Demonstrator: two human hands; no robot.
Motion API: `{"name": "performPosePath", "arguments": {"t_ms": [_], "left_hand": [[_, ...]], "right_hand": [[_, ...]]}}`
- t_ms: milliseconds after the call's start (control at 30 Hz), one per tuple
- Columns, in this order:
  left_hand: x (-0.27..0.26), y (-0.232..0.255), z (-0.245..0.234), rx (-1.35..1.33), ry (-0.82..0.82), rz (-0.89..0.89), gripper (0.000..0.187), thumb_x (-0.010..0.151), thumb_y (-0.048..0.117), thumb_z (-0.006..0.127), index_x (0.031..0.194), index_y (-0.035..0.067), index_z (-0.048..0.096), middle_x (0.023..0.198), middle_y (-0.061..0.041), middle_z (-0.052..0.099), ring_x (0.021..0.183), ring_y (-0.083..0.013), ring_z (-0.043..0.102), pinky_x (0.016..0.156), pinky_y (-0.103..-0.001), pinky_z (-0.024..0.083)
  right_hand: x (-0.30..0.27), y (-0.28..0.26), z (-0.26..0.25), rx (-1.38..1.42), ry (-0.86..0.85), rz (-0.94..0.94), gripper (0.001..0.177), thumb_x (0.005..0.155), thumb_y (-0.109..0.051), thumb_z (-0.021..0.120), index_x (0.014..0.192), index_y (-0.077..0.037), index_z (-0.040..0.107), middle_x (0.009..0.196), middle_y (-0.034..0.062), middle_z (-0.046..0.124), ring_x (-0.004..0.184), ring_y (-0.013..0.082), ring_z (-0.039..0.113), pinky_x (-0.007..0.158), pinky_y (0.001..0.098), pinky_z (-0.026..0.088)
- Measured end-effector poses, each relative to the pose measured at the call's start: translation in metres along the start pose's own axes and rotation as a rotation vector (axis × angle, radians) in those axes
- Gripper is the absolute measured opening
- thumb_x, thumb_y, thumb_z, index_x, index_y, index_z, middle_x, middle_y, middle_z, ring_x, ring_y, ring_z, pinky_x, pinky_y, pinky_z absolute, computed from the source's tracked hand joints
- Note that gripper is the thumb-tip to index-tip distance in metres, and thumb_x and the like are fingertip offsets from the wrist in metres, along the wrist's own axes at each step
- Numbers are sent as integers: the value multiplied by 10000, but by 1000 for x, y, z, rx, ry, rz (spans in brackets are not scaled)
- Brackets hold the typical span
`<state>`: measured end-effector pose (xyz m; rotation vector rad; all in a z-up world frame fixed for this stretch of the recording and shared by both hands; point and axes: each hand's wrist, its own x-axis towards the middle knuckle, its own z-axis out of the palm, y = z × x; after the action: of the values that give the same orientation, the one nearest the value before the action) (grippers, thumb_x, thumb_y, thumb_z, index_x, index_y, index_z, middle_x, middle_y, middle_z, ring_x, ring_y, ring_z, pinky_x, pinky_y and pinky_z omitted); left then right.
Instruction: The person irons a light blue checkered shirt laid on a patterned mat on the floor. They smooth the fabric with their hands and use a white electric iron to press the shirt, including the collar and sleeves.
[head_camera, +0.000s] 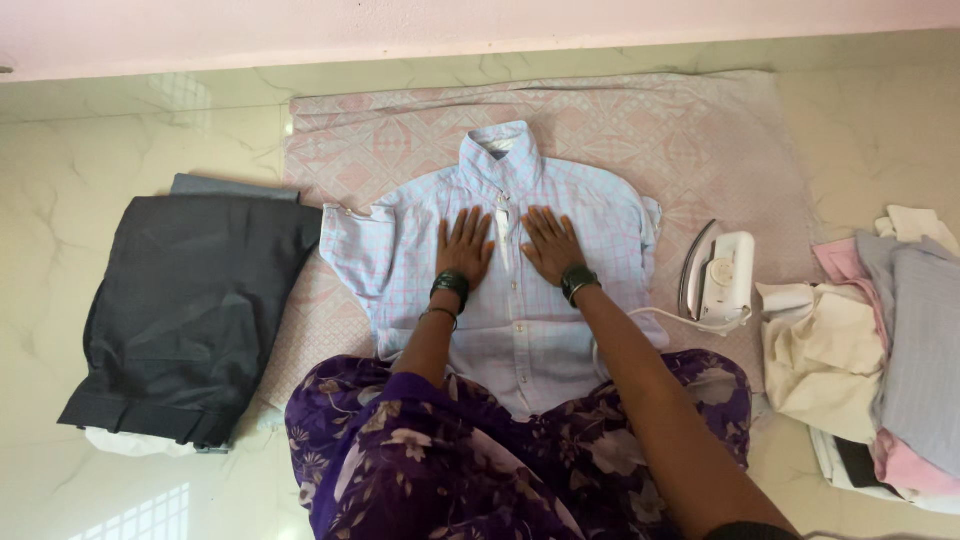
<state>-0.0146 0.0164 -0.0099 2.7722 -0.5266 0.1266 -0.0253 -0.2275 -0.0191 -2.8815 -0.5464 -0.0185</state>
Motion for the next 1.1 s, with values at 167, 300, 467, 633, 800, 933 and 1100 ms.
{"name": "performPosePath", "arguments": {"t_ms": [167,300,467,633,800,933,1100], "left_hand": [[-70,32,-11,12,-64,2,631,1041,489,410,1611,234,318,1706,-71,223,1581,-305,148,1258,-586,39],[-109,52,-19,-7,-72,88,642,1000,462,450,1578,198,364,1676,-86,255,1551,-326,166,1221,-603,53],[-120,53,1,-305,105,96,442,962,227,542,1386,108,585,1501,-125,541,1418,-326,447,1196,-493,332],[-67,49,3,-653,196,-210,280,936,110,603,1197,85,700,1161,-165,692,1069,-330,678,951,-411,571],[5,62,-10,-621,117,-419,287,950,259,615,1177,130,733,1104,-157,738,1033,-340,700,936,-446,560],[37,76,-20,-495,57,-531,333,912,345,659,1170,146,730,1104,-150,726,1053,-358,685,921,-472,546],[53,79,-17,-424,-92,-640,286,921,371,665,1114,166,720,1109,-122,731,1047,-346,692,902,-472,559]], "right_hand": [[-45,-30,-11,-69,-76,-68,678,1031,-519,408,1618,-206,278,1713,32,168,1577,299,123,1233,597,87],[-52,-47,-16,-39,-148,-93,699,1029,-498,422,1625,-168,263,1716,42,160,1572,279,141,1213,615,114],[-67,-49,-18,135,-179,-137,605,1033,-421,479,1549,-115,398,1661,116,335,1544,298,312,1226,495,304],[-116,-65,-16,144,-480,-6,540,1033,-388,532,1510,-147,459,1606,143,384,1456,356,394,1186,484,374],[-138,-69,-9,167,-511,-112,564,977,-326,569,1494,-129,459,1594,142,364,1410,378,411,1157,485,372],[-129,-69,-14,169,-477,-94,541,962,-307,599,1466,-135,506,1535,130,438,1337,379,479,1153,474,407],[-117,-89,-30,171,-529,26,470,943,-288,626,1389,-155,558,1488,121,439,1358,376,438,1097,504,455]]}}
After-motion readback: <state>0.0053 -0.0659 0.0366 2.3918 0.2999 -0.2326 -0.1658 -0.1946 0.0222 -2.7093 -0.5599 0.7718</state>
